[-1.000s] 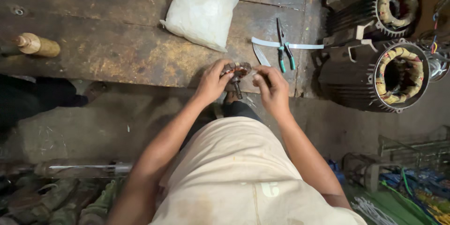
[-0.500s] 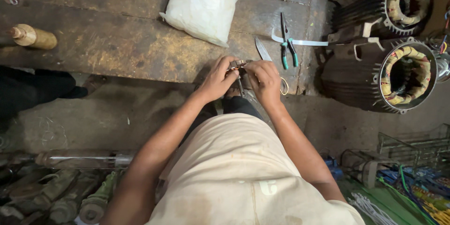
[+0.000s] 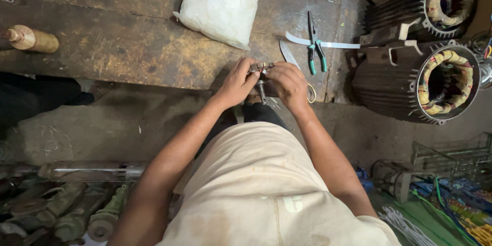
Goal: The person works on a small electrical component, likely a motor rotor, on a wooden workbench. They use scissors and pliers to cut and insert white insulating material into the slots of the component.
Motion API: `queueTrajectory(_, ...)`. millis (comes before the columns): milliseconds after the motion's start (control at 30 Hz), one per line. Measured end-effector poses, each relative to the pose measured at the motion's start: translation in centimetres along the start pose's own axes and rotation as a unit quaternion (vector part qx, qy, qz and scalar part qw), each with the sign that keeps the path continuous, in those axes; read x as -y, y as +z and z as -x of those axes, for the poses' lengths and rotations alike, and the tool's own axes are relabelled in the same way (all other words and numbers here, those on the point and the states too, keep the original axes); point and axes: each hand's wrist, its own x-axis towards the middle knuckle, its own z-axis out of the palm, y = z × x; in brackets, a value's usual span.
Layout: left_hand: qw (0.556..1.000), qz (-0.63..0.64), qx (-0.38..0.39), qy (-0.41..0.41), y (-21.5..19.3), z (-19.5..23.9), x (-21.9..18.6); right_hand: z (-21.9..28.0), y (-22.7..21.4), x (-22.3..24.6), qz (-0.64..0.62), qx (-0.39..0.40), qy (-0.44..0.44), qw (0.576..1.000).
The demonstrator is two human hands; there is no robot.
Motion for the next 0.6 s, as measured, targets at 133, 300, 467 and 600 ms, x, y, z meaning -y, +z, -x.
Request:
queueTrajectory(133, 1.0, 0.002, 0.0, 0.009, -0.15, -0.22, -0.12, 0.12, 0.23, -0.46, -0.027, -0.004, 0.023, 0.999)
queueTrajectory(300, 1.0, -0.018, 0.002, 0.007, 0.06, -0.38, -0.08, 0.37, 0.45, -0.76, -0.038, -0.003, 0.058, 0.998)
queueTrajectory(467, 0.998, -0.032, -0.014, 0.051, 0.32, -0.58, 0.19, 0.13, 0.29, -0.54, -0.027, 0.0, 0.067, 0.997)
queueTrajectory(600, 0.999, -0.029, -0.013, 0.004, 0.7, -0.7, 0.45, -0.43, 0.25, 0.03, -0.005, 0.0, 0.067, 0.998)
